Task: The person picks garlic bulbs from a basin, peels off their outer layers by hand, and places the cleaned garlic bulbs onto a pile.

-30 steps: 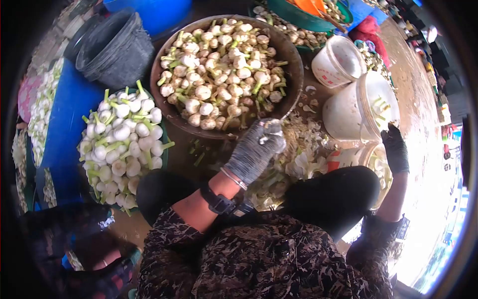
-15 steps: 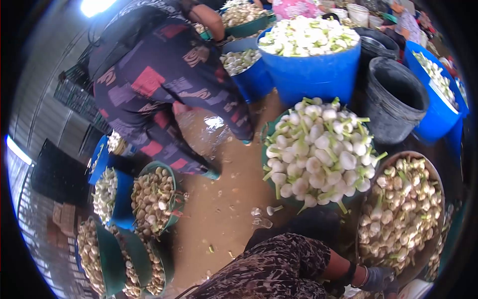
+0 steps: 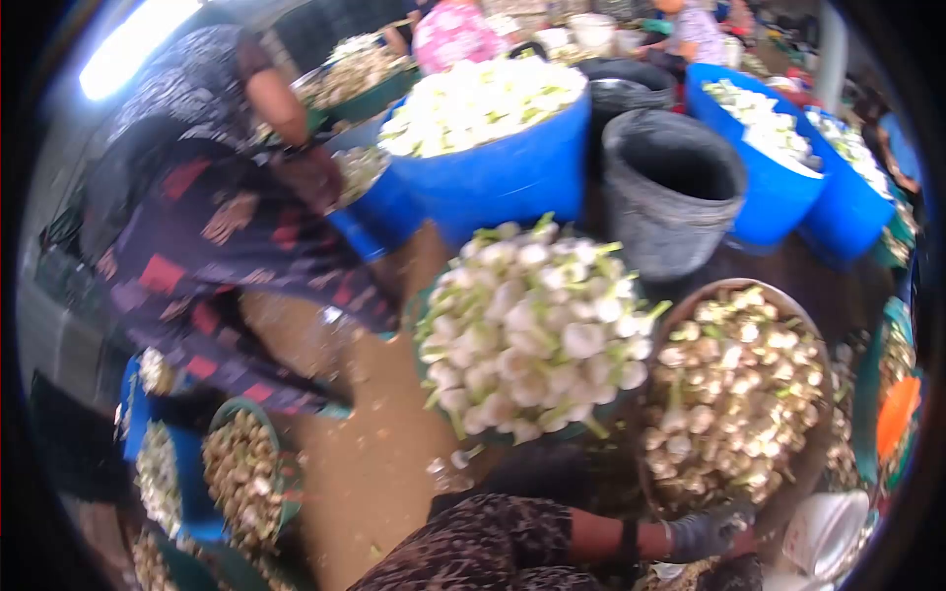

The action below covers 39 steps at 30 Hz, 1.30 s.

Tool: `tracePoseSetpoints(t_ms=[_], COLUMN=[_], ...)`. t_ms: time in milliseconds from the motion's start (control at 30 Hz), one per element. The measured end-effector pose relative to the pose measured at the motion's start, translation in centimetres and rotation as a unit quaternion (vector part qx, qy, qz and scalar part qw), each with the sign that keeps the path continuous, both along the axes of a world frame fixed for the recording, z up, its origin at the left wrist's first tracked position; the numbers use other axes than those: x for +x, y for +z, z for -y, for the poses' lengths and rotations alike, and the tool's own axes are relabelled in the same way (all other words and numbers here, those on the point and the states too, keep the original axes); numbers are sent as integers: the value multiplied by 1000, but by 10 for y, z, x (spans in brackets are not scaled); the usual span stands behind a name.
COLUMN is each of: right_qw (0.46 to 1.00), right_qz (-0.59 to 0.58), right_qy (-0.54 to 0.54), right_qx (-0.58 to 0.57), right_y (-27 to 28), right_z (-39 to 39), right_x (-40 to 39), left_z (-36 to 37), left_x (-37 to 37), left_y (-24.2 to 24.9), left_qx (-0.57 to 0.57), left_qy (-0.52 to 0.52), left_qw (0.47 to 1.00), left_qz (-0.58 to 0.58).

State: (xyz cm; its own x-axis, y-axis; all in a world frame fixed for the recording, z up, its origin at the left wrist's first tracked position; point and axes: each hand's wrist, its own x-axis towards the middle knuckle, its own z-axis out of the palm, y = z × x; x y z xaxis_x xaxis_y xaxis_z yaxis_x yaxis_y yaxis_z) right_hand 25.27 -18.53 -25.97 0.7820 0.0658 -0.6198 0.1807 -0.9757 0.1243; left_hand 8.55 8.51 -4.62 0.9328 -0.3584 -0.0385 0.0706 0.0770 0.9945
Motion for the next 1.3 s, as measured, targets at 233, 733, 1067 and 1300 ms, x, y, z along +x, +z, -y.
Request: tracePoseSetpoints(t_ms=[233,733,1067,1300], right_qw=[999,737,745,745], right_qz=[-16,203,442,476], right_qy=[-35,-225,-155,-199], right_qx=[17,604,475,422], right_y=[-27,235,246,214], right_z=[13,-92,-86,-45], right_x=[-58,-213,-231,-210], left_z=[9,18,28,35], left_x=[-3,-27,-28,-31], left_y=[-10,-20,-31,-22], left_qx=[2,-234,-150,-274], left_qy=[-27,-37,17,-6], left_qw=[999,942,977,940], left_qz=[17,-237,-153,-204])
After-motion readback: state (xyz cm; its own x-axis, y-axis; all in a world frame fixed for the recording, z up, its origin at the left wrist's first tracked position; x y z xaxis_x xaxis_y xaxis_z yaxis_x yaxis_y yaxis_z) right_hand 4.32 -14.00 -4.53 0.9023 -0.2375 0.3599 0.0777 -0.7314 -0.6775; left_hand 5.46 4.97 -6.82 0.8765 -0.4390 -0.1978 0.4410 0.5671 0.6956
